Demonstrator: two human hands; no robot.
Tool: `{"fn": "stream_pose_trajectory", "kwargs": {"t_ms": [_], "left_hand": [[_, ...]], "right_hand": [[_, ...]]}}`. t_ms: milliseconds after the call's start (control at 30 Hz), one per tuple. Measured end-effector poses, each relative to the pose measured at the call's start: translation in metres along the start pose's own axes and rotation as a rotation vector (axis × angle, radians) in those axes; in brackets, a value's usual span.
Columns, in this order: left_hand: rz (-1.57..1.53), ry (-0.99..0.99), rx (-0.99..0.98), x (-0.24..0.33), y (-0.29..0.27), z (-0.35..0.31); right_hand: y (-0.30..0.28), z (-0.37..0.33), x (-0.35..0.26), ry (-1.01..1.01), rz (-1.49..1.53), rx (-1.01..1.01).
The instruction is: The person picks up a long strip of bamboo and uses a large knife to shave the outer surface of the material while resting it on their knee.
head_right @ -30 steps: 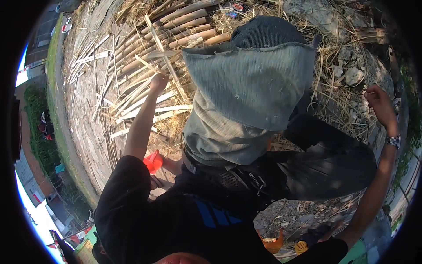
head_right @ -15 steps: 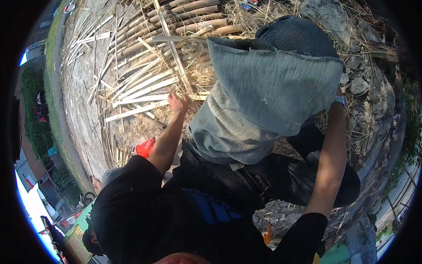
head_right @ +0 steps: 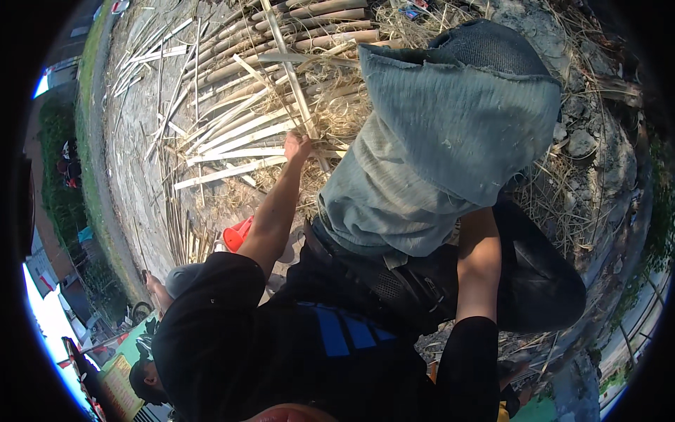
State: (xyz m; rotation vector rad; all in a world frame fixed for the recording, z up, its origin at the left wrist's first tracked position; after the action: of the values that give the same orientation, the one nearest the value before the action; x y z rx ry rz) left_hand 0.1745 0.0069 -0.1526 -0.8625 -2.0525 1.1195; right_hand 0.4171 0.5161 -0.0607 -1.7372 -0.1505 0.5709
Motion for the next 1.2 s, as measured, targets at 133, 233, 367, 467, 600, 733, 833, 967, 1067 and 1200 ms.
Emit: {"fn": "stream_pose_trajectory", "kwargs": {"t_ms": [133, 233, 367, 467, 600, 733, 833, 967, 1067, 1200], "left_hand": [[-0.164, 0.030, -0.054, -0.013, 0.006, 0.006], [-0.831, 0.198, -0.366, -0.038, 0.003, 0.016], [-0.773, 0.439, -0.259, -0.046, -0.003, 0.018], [-0.994, 0.251, -0.301, -0.034, -0.001, 0.007], [-0.911, 0.294, -0.207, -0.015, -0.017, -0.004], [-1.050, 0.215, -0.110, -0.018, -0.058, 0.009], [-1.206, 0.298, -0.334, 0.012, -0.096, 0.001], [-1.619, 0.231, -0.729, 0.034, -0.140, -0.025], [-1.920, 0.270, -1.036, 0.032, -0.155, -0.024], [-1.952, 0.200, -1.205, 0.045, -0.149, -0.038]], "right_hand": [[0.001, -0.001, 0.004, 0.012, -0.013, 0.005], [0.002, -0.003, 0.001, 0.013, -0.007, 0.002], [0.005, -0.007, -0.001, 0.006, -0.007, -0.002], [0.005, -0.006, 0.006, 0.013, -0.020, 0.003], [0.002, -0.004, 0.007, 0.018, -0.026, 0.009], [0.012, -0.007, -0.009, 0.005, 0.000, -0.005], [0.010, -0.007, 0.000, 0.021, -0.005, 0.009], [0.008, -0.008, 0.000, 0.037, 0.002, 0.017], [0.010, -0.008, -0.006, 0.036, 0.007, 0.018], [0.016, -0.005, -0.011, 0.041, 0.017, 0.016]]}}
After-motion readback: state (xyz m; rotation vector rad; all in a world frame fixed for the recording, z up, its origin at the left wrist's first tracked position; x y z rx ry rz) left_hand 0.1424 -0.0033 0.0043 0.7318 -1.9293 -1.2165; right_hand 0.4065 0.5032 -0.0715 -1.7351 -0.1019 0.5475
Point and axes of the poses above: each hand's wrist, its own z-axis towards the middle knuckle, its own y-axis out of the palm, x = y × z, the point moved 2 cm from there along z, towards the middle knuckle, and after that the axes turned 2 degrees about -y, right-handed, at the moved point
